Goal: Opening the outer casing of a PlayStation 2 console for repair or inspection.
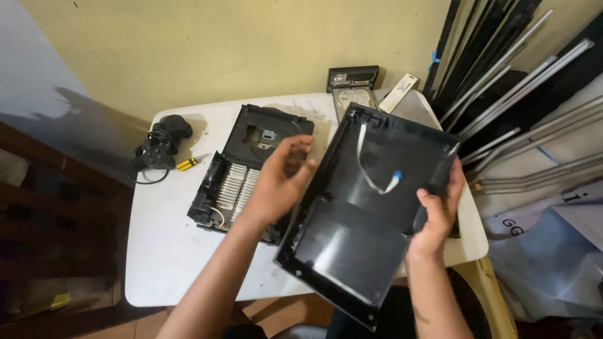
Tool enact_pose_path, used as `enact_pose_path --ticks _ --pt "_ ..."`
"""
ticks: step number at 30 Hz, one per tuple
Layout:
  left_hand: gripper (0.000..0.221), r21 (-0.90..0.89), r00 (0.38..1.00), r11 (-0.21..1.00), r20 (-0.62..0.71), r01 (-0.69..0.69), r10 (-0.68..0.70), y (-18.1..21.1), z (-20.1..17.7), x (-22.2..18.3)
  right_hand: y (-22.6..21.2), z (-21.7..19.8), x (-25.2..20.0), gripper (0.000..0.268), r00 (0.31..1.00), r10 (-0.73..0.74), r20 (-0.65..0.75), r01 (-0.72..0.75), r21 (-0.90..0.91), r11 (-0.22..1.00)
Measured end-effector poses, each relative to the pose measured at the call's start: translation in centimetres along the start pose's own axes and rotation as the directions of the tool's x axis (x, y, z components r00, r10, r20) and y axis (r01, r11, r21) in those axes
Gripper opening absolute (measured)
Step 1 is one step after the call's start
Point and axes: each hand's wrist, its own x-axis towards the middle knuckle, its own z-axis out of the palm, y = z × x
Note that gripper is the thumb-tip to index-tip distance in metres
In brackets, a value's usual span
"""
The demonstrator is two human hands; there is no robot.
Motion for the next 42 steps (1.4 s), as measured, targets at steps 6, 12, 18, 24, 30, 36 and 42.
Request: enact_pose_path --ticks 6,12,18,24,30,36,42 --pt "0.059 -0.119 0.976 0.970 0.085 0.211 -0.202 0.8 0.4 -1.1 1.5 0.4 -0.5 0.078 0.999 -0.012 0.030 0.010 0.076 0.997" --pt "0.046 -0.135 0.952 0.943 0.025 0.305 -0.304 0.1 -0.2 -4.2 1.4 0.8 -0.9 0.074 0.989 0.145 0.019 -0.146 0.127 0.981" --pt "0.040 -0.081 0.947 0.950 -0.089 0.302 -0.309 0.2 0.8 -5.2 -2.9 1.4 -1.3 0.070 0.936 -0.194 0.295 0.335 -0.566 0.753" --pt "0.039 -0.102 0.951 0.954 -0.102 0.283 -0.293 1.5 1.3 -5.4 -3.2 2.7 -1.7 0.036 0.764 -0.154 0.626 0.636 -0.692 0.343" --pt "0.036 -0.106 0.937 0.945 -0.133 0.309 -0.322 1.1 0.9 -6.0 -2.6 1.6 -0.3 0.042 0.769 -0.256 0.586 0.631 -0.759 0.159" --pt "0.033 -0.089 0.934 0.945 -0.148 0.313 -0.324 0.1 0.8 -6.5 -2.2 1.6 1.4 0.023 0.785 -0.206 0.584 0.606 -0.793 0.064" --pt "0.032 -0.105 0.926 0.936 -0.148 0.335 -0.348 0.1 0.7 -6.5 -3.1 0.8 5.1 0.014 0.772 -0.280 0.570 0.627 -0.757 0.186"
